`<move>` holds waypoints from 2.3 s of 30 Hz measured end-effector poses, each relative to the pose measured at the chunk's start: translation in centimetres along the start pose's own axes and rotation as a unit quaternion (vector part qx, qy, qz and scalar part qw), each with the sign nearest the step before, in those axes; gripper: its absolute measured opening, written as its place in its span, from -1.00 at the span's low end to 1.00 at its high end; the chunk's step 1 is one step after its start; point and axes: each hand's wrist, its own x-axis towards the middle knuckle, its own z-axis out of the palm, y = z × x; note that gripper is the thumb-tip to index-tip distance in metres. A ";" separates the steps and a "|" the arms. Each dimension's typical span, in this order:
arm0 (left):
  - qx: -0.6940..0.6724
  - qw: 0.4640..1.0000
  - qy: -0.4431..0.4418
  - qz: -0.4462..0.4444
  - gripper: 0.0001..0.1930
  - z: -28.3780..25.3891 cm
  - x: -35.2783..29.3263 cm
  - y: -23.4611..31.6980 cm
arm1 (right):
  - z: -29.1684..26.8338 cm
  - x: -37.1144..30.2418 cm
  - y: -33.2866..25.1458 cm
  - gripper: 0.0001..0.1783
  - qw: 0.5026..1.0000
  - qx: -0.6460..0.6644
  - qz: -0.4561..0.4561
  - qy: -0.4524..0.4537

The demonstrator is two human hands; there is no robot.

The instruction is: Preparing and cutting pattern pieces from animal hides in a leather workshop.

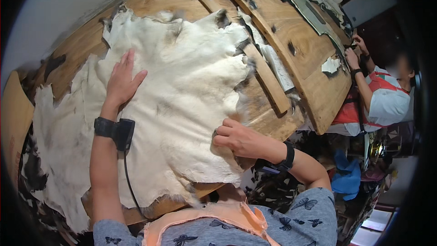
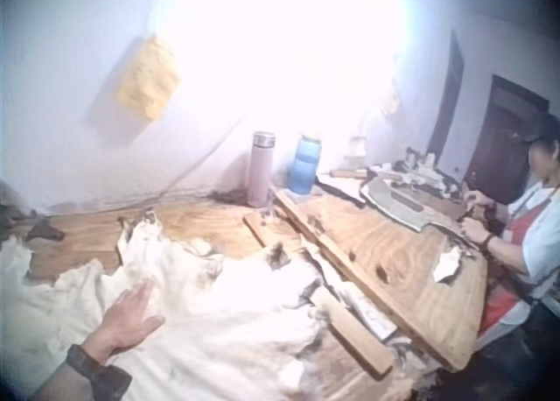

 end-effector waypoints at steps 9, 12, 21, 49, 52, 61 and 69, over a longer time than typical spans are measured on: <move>0.033 0.999 -0.031 -0.001 -0.31 0.1 0.7 0.6 | 0.1 -3.5 0.9 -0.76 0.999 -0.013 0.028 -0.019; 0.036 0.997 -0.055 -0.029 -0.32 -0.6 0.6 0.5 | -3.5 -5.5 1.1 -0.83 0.998 -0.005 0.053 -0.026; -0.369 0.919 -0.117 -0.077 -0.33 -2.7 8.8 9.3 | -8.4 -1.0 7.3 -0.73 0.938 -0.307 0.044 0.158; 0.056 0.998 -0.017 -0.023 -0.48 3.4 9.3 4.1 | -8.6 1.2 10.3 -0.82 0.994 -0.077 0.041 -0.063; 0.064 0.997 -0.028 -0.029 -0.47 2.9 9.3 4.3 | -8.2 0.6 9.9 -0.80 0.993 -0.091 0.051 -0.055; 0.069 0.997 -0.029 -0.035 -0.47 2.7 9.0 4.3 | -11.3 -1.2 6.6 -0.82 0.985 -0.143 0.092 -0.042; -0.023 0.997 -0.059 -0.035 -0.44 -1.2 6.6 7.0 | -15.4 9.6 14.3 -0.71 0.918 -0.211 0.277 0.189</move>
